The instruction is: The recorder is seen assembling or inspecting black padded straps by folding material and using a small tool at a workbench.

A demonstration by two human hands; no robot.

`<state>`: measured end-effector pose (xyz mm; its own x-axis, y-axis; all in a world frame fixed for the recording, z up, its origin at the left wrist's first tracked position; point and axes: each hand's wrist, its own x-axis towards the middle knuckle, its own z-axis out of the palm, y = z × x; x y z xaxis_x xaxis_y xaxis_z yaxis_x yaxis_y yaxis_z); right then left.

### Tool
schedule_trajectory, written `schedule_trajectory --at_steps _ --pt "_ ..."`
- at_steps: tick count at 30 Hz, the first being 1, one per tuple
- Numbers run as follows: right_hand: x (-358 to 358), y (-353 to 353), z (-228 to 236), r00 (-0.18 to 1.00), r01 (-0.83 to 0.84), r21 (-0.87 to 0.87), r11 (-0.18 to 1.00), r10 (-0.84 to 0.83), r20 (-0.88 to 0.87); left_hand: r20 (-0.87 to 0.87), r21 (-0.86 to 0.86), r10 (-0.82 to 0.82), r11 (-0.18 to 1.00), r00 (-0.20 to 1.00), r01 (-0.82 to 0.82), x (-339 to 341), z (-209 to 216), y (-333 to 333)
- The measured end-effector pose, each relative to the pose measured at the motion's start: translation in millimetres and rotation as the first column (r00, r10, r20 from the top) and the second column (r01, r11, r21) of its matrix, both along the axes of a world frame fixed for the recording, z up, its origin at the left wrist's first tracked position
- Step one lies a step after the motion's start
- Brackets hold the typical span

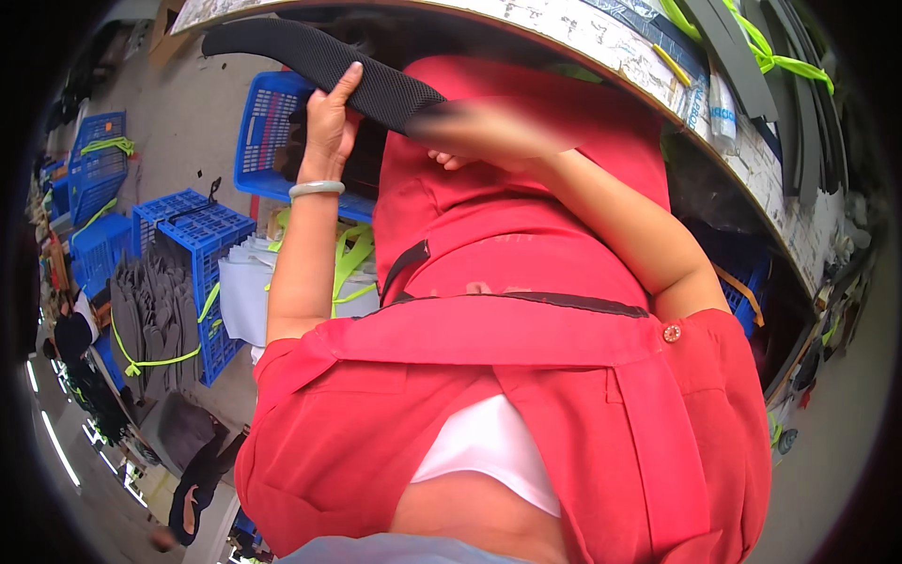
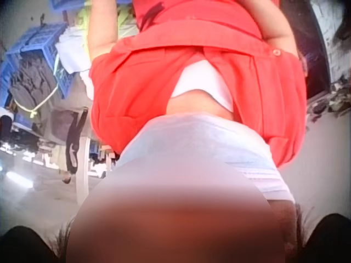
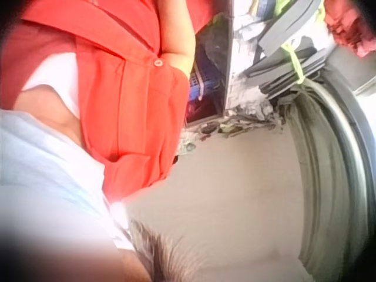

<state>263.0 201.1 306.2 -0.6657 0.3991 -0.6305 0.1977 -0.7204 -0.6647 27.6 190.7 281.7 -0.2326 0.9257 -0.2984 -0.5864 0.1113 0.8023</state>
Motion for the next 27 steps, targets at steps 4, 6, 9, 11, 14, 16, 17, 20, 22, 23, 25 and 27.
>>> schedule_trajectory --at_steps 4,6,9,11,14,16,17,20,22,23,25,27 --pt "4 11 -2 0.998 0.055 0.143 0.988 -0.053 -0.017 0.109 -0.144 -0.389 0.905 0.915 0.401 38 6 -35" --pt "5 8 23 0.993 0.073 0.016 0.997 -0.072 -0.096 0.011 -0.139 -0.37 0.919 0.929 0.368 34 8 -41" --pt "-2 5 23 0.998 0.036 0.168 0.985 -0.045 0.05 -0.062 -0.119 -0.321 0.942 0.945 0.313 38 6 -40" --pt "-7 2 13 0.978 -0.04 0.413 0.91 -0.048 0.201 0.062 -0.034 -0.286 0.957 0.956 0.288 50 4 -41" --pt "-3 5 5 0.999 0.03 0.443 0.896 -0.043 0.019 0.085 -0.009 -0.246 0.969 0.966 0.247 61 13 -47" --pt "-9 0 18 0.99 0.123 0.369 0.921 -0.138 0.013 -0.02 -0.054 -0.243 0.969 0.97 0.242 61 7 -50" --pt "-9 -2 15 0.986 0.155 0.414 0.897 -0.169 -0.001 -0.025 -0.044 -0.253 0.967 0.967 0.252 64 3 -52" --pt "-4 -2 12 0.986 0.112 0.553 0.826 -0.16 0.039 0.139 0.066 -0.259 0.966 0.956 0.252 56 -6 -49" --pt "-3 -2 11 0.98 -0.045 0.702 0.71 -0.106 0.17 0.501 0.085 -0.145 0.989 0.853 0.118 43 11 -34" --pt "-7 -1 13 0.978 -0.069 0.753 0.654 -0.104 0.181 0.466 0.026 -0.035 0.999 0.884 0.025 40 7 -29" --pt "-9 -3 21 0.977 -0.098 0.723 0.684 -0.072 0.201 0.436 0.03 -0.015 1.0 0.9 0.002 38 -3 -28" --pt "-5 0 21 0.973 -0.121 0.69 0.714 -0.052 0.224 0.466 0.026 0.023 0.999 0.885 -0.04 31 1 -23"
